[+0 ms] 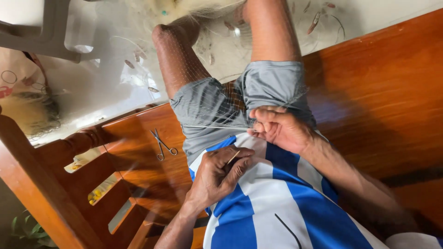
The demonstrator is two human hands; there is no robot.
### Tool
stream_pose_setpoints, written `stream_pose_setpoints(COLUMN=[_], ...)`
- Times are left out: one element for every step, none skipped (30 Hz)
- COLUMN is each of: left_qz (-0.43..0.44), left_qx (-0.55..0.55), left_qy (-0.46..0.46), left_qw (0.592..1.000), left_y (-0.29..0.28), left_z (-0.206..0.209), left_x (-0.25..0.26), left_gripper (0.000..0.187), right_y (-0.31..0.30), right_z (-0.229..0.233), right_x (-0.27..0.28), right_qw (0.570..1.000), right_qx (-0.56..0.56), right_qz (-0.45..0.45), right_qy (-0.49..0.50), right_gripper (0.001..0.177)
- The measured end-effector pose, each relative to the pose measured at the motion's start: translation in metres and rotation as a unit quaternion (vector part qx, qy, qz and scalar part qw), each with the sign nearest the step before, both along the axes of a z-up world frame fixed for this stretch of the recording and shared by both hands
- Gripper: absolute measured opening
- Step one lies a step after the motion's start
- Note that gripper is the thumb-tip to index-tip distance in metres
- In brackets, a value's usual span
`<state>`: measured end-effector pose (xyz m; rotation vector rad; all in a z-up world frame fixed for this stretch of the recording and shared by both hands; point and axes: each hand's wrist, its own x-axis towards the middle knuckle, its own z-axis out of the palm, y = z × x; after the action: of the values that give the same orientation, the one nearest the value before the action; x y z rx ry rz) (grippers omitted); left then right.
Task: A person is weaving or repairing a fishing net using a wooden shuttle and twine while sitting on a bench.
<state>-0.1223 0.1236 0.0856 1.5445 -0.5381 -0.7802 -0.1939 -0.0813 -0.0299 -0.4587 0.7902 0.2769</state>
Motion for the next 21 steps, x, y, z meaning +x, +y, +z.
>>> stream_pose_setpoints(left_qz=[0.021,0.042,0.042,0.051,0.060,0.060,0.068,0.075,0.073,0.076,0.079,0.076,0.084,0.091,0.088,0.082,0.074,0.070,0.071,0.073,0.073], left_qx=[-0.014,-0.028,-0.025,-0.026,-0.029,-0.029,-0.021,-0.014,-0.014,-0.003,0.005,0.003,0.005,0.007,0.008,0.000,-0.008,-0.007,-0.014,-0.020,-0.017], left_qy=[0.005,0.010,0.010,0.012,0.012,0.009,0.017,0.026,0.025,0.015,0.004,0.001,-0.037,-0.075,-0.078,-0.090,-0.100,-0.101,-0.103,-0.105,-0.101], left_qw=[1.000,0.999,0.999,0.998,0.998,0.998,0.997,0.997,0.997,0.997,0.997,0.997,0.996,0.993,0.993,0.993,0.992,0.992,0.992,0.992,0.992], left_y=[-0.003,-0.007,-0.008,-0.009,-0.012,-0.011,-0.011,-0.010,-0.010,-0.011,-0.013,-0.016,-0.018,-0.021,-0.023,-0.026,-0.030,-0.030,-0.030,-0.030,-0.028], left_z=[0.000,0.000,-0.001,-0.002,-0.003,-0.005,-0.007,-0.009,-0.016,-0.023,-0.030,-0.030,-0.029,-0.028,-0.022,-0.016,-0.010,-0.009,-0.008,-0.008,-0.015], left_x=[0.000,-0.001,-0.002,-0.003,-0.003,-0.003,-0.004,-0.005,-0.005,-0.005,-0.004,-0.004,-0.003,-0.003,-0.002,-0.002,-0.001,-0.001,-0.002,-0.002,-0.002], left_gripper=[0.014,0.011,0.011,0.011,0.011,0.011,0.012,0.014,0.014,0.015,0.016,0.016,0.014,0.013,0.013,0.011,0.010,0.010,0.010,0.010,0.010], right_y=[0.002,0.004,0.010,0.016,0.021,0.020,0.018,0.016,0.015,0.013,0.009,0.008,0.008,0.008,0.008,0.007,0.006,0.007,0.007,0.008,0.008], right_z=[0.001,0.002,-0.008,-0.017,-0.026,-0.032,-0.038,-0.044,-0.044,-0.044,-0.044,-0.049,-0.053,-0.057,-0.063,-0.070,-0.077,-0.070,-0.063,-0.057,-0.055], right_x=[0.003,0.005,0.006,0.007,0.010,0.009,0.009,0.009,0.012,0.014,0.018,0.019,0.022,0.025,0.024,0.023,0.021,0.023,0.024,0.024,0.024], right_qw=[0.999,0.998,0.998,0.998,0.997,0.997,0.995,0.992,0.992,0.989,0.987,0.986,0.985,0.984,0.983,0.984,0.984,0.983,0.983,0.982,0.982], right_qx=[-0.017,-0.034,-0.031,-0.040,-0.051,-0.051,-0.054,-0.057,-0.057,-0.061,-0.068,-0.070,-0.070,-0.071,-0.069,-0.068,-0.066,-0.065,-0.070,-0.074,-0.072], right_qz=[0.018,0.036,0.036,-0.002,-0.041,-0.041,-0.068,-0.095,-0.097,-0.108,-0.119,-0.121,-0.120,-0.118,-0.122,-0.116,-0.111,-0.115,-0.110,-0.106,-0.106], right_qy=[-0.022,-0.043,-0.043,-0.042,-0.044,-0.047,-0.055,-0.063,-0.064,-0.075,-0.089,-0.092,-0.102,-0.113,-0.115,-0.121,-0.125,-0.126,-0.133,-0.139,-0.136], right_gripper=[0.016,0.024,0.024,0.019,0.013,0.013,0.011,0.013,0.013,0.014,0.016,0.016,0.017,0.019,0.019,0.017,0.016,0.016,0.012,0.011,0.011])
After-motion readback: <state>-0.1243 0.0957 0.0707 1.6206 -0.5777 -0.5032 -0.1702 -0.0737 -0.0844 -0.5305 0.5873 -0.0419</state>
